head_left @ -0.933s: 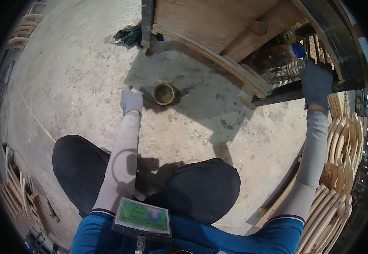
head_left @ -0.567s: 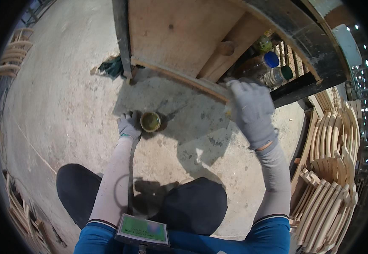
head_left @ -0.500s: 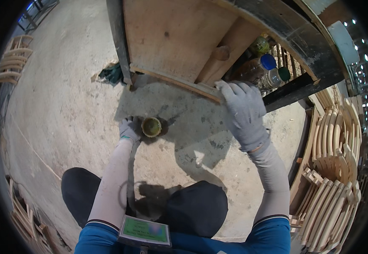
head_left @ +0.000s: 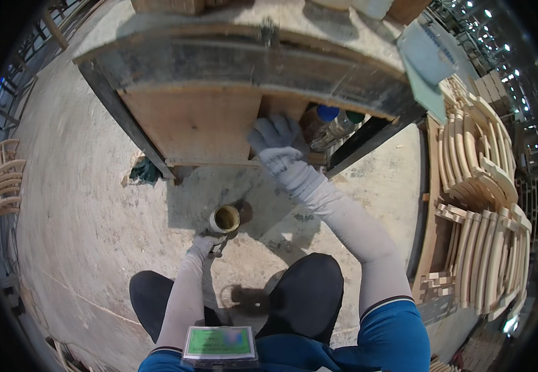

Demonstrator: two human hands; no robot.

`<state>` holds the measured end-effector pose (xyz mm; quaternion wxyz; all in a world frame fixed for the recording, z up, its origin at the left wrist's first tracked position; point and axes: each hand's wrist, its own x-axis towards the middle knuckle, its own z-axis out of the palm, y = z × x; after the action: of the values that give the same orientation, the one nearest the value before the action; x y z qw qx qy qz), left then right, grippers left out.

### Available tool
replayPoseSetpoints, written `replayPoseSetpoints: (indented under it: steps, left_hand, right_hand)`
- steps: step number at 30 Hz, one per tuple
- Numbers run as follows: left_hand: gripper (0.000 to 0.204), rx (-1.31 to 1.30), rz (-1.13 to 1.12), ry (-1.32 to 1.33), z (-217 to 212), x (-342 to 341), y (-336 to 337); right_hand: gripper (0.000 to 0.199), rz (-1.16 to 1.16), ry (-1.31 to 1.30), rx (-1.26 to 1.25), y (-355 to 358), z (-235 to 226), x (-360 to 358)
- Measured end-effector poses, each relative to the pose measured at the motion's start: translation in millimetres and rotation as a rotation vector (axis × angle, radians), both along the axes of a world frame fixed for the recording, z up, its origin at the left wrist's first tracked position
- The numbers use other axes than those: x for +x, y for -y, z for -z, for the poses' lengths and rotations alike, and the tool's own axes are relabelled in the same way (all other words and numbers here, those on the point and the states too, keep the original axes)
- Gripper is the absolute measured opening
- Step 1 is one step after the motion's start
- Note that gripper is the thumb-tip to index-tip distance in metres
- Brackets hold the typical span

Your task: The person applies a yellowish finish to wooden chair frames using a brush. They dip the brush into a container, apply the finish to the chair slats and legs, then return to a workbench to mix more finish by pouring liquids and using a handheld mixer.

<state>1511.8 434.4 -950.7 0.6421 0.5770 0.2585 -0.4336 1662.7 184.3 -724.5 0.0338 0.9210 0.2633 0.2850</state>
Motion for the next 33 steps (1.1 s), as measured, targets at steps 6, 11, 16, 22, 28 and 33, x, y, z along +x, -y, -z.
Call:
replayPoseSetpoints:
  steps: [6, 11, 16, 22, 28, 33]
  left_hand:
    - [0.025, -0.219, -0.172, -0.081, -107.5, -0.9, -4.7]
    - [0.033, -0.264, -0.206, 0.092, -180.4, -19.0, -22.2]
    - [0.035, -0.209, -0.197, 0.050, -279.8, -35.2, -50.1]
    - [0.034, -0.170, -0.249, 0.094, -415.5, -84.1, -103.2]
    - [0.030, -0.034, -0.305, 0.188, -555.2, -178.2, -156.1]
    - [0.028, -0.111, -0.596, 0.059, -660.5, -271.3, -174.9]
  right_hand:
    - [0.024, 0.115, -0.147, 0.026, 71.5, -40.2, -37.9]
    - [0.028, 0.214, -0.290, -0.150, 106.8, -48.8, -58.5]
    - [0.024, 0.453, -0.497, 0.204, 96.3, -75.9, -69.5]
    - [0.017, 0.432, -1.059, -0.215, 64.4, -160.0, -113.8]
    - [0.034, 0.392, -1.489, -0.140, 70.4, -279.1, -230.2]
    - [0.036, 0.338, -1.659, -0.084, 90.1, -355.7, -294.5]
